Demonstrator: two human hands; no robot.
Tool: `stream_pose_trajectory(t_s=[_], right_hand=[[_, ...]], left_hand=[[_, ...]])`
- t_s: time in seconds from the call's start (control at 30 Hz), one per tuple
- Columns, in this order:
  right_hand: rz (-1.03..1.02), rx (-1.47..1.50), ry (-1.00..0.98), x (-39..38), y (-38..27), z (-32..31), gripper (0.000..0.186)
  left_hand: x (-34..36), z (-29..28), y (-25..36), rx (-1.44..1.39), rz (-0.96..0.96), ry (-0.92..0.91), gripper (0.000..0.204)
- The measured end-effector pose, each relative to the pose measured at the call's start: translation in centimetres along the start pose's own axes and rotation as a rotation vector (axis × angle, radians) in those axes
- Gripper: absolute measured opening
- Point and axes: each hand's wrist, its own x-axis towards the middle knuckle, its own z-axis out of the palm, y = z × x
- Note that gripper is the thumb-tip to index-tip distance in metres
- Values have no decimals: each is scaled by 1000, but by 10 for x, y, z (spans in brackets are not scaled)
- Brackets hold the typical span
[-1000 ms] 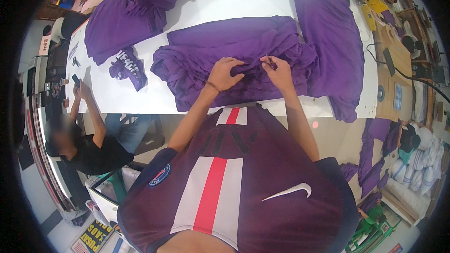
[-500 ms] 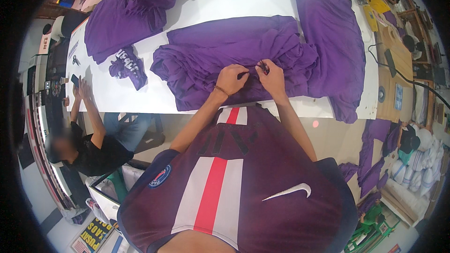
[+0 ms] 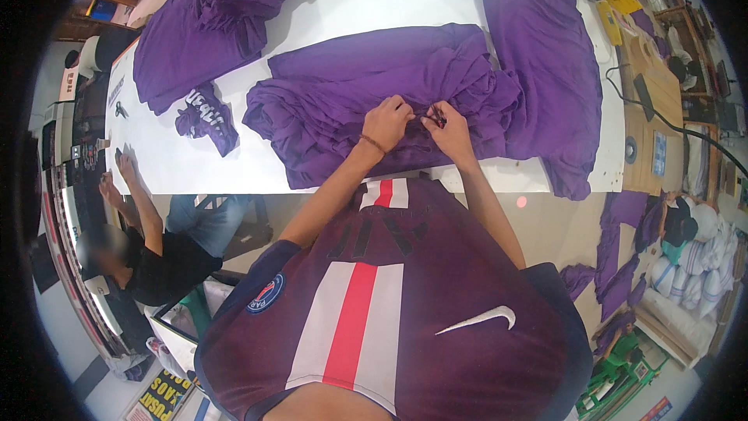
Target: The person trims loose threads and fabric edges from a purple garment using a small cutting tool. They repeatedly pull and snip small sections along the hem and seams while the garment lies on a white table.
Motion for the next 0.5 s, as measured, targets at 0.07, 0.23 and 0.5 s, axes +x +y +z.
stream_pose_trajectory(t_s=[0.07, 0.23, 0.5], right_hand=[[-10, 83, 24, 0, 5, 3, 22], [15, 214, 2, -5, -4, -1, 28], [-91, -119, 16, -18, -12, -2, 24]], left_hand=[[-3, 2, 4, -92, -46, 42, 13], [-6, -2, 4, -292, -139, 44, 9], [-6, -7, 10, -377, -186, 54, 10]])
